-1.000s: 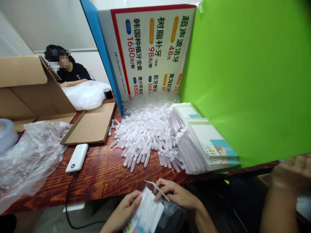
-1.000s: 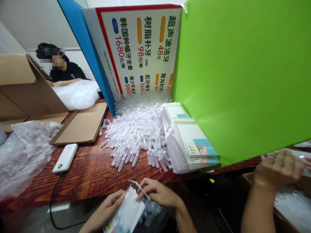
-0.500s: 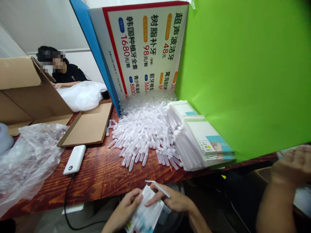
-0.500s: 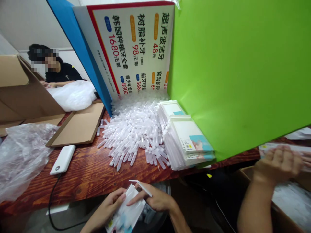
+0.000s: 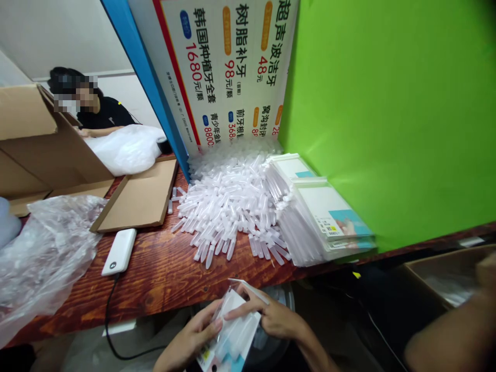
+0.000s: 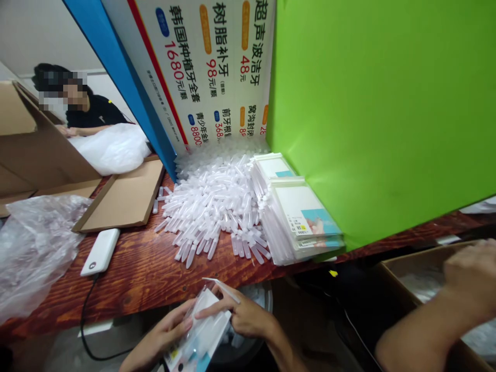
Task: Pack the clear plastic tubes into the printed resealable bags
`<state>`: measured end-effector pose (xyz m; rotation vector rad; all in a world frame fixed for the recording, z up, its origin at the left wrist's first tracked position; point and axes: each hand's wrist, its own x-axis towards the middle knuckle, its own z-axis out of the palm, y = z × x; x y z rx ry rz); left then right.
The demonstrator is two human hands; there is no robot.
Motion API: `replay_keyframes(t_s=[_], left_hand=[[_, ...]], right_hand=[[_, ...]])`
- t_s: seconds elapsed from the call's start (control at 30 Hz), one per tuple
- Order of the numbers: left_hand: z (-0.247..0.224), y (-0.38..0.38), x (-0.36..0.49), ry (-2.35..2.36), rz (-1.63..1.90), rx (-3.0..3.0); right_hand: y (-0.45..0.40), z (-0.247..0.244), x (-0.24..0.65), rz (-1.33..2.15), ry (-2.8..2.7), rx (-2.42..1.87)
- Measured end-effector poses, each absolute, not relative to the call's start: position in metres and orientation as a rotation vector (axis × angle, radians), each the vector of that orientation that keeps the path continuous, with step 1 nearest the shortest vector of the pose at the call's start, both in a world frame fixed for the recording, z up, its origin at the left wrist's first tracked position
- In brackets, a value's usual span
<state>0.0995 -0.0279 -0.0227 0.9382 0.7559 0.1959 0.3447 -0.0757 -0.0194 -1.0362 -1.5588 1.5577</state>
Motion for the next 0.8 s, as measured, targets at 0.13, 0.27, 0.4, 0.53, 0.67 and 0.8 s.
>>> replay_keyframes(t_s=[0.13,0.27,0.4,0.53,0.67,0.8], left_hand=[[-0.028,-0.025,0.099,0.784,0.229,0.940],[-0.034,-0.025,0.102,0.790,0.273,0.909],[-0.031,-0.023,0.108,0.755,0.244,0.974],[-0.028,-0.019,0.112,0.714,0.210,1.166],[-0.034,-0.018,0.111,0.674,0.190,1.246],[-0.038,-0.019,0.112,0.697,0.197,1.242]], right_hand=[[-0.071,-0.027,0.354,1.169,-1.455,-1.358],[-0.066,-0.043,0.379,0.833,-1.293,-1.553],[-0.072,-0.047,0.383,1.040,-1.081,-1.538],[-0.079,-0.034,0.368,1.187,-1.104,-1.267],[-0.077,-0.027,0.357,1.254,-1.305,-1.167],[-0.073,-0.028,0.355,1.291,-1.335,-1.193]])
